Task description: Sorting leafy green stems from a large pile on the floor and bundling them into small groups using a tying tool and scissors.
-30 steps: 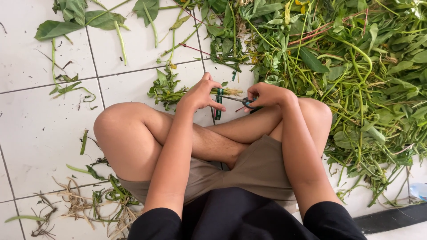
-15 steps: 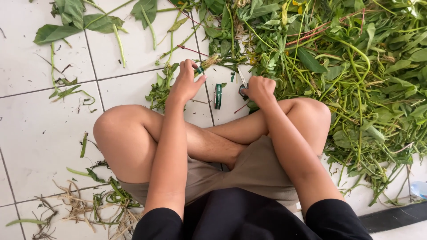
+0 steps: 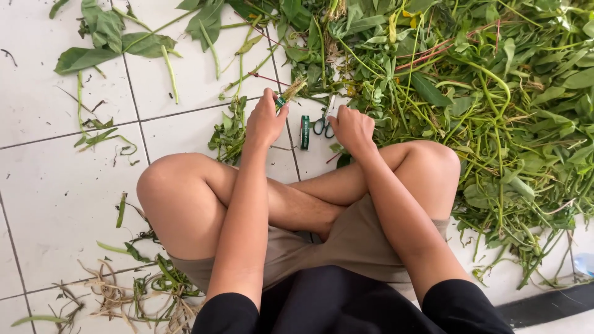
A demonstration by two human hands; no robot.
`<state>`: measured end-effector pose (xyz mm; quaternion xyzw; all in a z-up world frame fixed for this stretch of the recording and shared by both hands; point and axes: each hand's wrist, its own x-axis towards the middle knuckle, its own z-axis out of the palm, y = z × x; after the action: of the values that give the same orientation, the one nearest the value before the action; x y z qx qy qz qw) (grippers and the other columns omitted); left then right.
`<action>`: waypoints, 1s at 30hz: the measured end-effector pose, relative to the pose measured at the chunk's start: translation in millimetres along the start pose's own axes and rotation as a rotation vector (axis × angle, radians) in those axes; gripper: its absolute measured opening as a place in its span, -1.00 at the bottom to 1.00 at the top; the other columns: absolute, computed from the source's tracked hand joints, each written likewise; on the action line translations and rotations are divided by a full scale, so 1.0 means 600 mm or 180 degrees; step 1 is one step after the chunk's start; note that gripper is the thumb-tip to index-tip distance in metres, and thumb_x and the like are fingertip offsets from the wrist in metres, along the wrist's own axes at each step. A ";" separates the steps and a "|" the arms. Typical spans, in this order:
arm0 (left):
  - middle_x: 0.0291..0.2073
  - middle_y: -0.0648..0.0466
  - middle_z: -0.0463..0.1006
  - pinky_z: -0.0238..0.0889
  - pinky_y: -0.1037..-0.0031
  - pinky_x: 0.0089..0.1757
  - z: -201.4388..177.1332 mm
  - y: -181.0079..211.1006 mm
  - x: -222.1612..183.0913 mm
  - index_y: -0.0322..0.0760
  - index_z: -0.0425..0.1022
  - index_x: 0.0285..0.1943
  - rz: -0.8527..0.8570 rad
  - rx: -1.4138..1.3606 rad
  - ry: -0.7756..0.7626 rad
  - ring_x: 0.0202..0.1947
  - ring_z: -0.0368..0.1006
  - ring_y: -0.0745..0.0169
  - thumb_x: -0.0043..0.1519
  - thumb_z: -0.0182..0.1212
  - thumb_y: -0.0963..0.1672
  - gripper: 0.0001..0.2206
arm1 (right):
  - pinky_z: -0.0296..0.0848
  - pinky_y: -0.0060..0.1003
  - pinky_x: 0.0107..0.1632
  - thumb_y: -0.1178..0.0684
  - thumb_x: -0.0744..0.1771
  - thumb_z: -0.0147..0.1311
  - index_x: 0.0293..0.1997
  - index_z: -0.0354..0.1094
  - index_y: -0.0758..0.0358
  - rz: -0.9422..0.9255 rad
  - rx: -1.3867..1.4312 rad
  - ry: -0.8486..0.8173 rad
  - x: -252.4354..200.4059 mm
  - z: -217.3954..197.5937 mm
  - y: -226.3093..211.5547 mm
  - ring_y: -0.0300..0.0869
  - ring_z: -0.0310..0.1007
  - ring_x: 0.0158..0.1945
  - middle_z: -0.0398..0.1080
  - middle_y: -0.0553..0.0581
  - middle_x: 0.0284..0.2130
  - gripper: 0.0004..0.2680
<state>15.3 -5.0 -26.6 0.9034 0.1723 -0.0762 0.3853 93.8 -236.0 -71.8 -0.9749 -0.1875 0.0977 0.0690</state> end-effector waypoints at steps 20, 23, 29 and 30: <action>-0.23 -0.04 0.52 0.44 0.12 -0.14 -0.027 0.014 -0.021 -0.31 0.51 0.01 0.0469 0.0607 0.0486 -0.10 0.54 -0.10 0.34 0.13 -0.06 -0.77 | 0.43 -0.21 -0.14 -0.09 0.35 0.07 0.11 0.35 -0.08 -0.0362 0.1940 -0.0088 0.001 0.017 -0.059 -0.21 0.54 -0.32 0.51 -0.12 -0.37 -0.78; -0.26 0.05 0.55 0.40 0.21 -0.10 0.007 -0.017 -0.008 -0.16 0.59 -0.03 0.0806 0.1174 0.0052 -0.07 0.47 0.01 0.27 0.24 -0.06 -0.81 | 0.46 -0.34 -0.28 -0.14 0.46 -0.25 0.08 0.43 0.08 0.0042 0.3472 -0.0405 0.015 -0.015 -0.031 -0.22 0.56 -0.36 0.58 0.04 -0.28 -0.72; -0.19 0.09 0.59 0.27 0.22 -0.01 0.098 -0.036 0.013 -0.09 0.53 -0.02 0.1281 0.1979 -0.0253 -0.01 0.42 0.08 0.12 0.36 -0.09 -0.74 | 0.41 -0.22 -0.20 -0.03 0.44 -0.07 0.15 0.39 0.38 -0.0969 0.3298 -0.1471 -0.037 -0.093 -0.031 -0.07 0.42 -0.32 0.53 0.31 -0.26 -0.72; -0.19 0.12 0.59 0.20 0.25 0.01 0.088 -0.013 0.006 -0.09 0.46 -0.07 0.1313 0.2091 -0.0231 -0.02 0.42 0.12 0.10 0.36 -0.09 -0.74 | 0.39 -0.31 -0.33 0.03 0.45 -0.13 0.15 0.34 0.41 -0.1117 0.3224 -0.1760 -0.032 -0.089 -0.027 -0.16 0.40 -0.50 0.52 0.23 -0.36 -0.75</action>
<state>15.4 -37.3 -68.9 0.9910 -0.0603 -0.0801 0.0885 82.2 -233.6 -14.0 -0.7137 -0.2867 0.4119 0.4886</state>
